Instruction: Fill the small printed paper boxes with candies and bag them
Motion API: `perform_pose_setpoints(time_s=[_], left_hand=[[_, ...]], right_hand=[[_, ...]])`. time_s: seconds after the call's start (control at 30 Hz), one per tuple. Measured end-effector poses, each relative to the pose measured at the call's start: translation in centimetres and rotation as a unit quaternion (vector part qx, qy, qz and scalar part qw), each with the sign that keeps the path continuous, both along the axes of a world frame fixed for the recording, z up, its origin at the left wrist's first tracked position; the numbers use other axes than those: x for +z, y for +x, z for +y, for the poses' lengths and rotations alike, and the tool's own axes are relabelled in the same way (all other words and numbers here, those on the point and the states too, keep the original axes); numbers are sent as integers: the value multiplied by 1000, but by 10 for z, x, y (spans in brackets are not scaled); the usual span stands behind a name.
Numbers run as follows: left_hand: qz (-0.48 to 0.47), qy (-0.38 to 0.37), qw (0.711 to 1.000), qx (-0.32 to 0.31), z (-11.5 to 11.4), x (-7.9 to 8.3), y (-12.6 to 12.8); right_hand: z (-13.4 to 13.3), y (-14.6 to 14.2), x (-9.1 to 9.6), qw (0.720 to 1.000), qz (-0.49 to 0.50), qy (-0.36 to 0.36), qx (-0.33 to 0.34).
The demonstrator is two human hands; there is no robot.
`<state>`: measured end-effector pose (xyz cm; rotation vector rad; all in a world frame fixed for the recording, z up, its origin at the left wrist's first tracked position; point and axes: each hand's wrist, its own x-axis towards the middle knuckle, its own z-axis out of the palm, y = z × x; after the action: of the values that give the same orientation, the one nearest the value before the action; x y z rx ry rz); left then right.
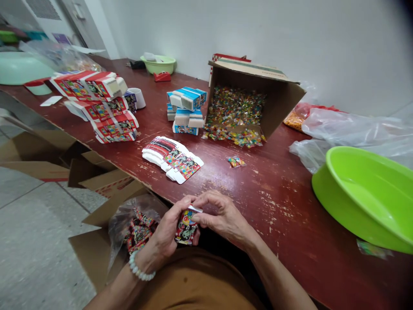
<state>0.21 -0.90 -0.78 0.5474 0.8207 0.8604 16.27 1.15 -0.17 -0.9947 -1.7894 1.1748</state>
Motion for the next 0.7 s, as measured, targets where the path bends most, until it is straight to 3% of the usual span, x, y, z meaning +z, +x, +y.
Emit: perform_pose_setpoints(time_s=[0.13,0.27,0.47,0.57,0.7], left_hand=[[46,62,997,-4,0,-1,2],[51,72,996,-18,-3,-2,-1],[60,67,995,-47,-3,-4,-2],[64,63,995,-46,-1,-2,-1],[65,64,995,-30,2,-2,-1]], right_hand=[[-1,-5,-2,995,22,-100,-18],[0,-8,-4,980,68,-185,4],[5,-12,-4,928,221,-298,31],[5,-16,-4,922,228,-312,16],[2,-18,-4,960,144,-239,-26]])
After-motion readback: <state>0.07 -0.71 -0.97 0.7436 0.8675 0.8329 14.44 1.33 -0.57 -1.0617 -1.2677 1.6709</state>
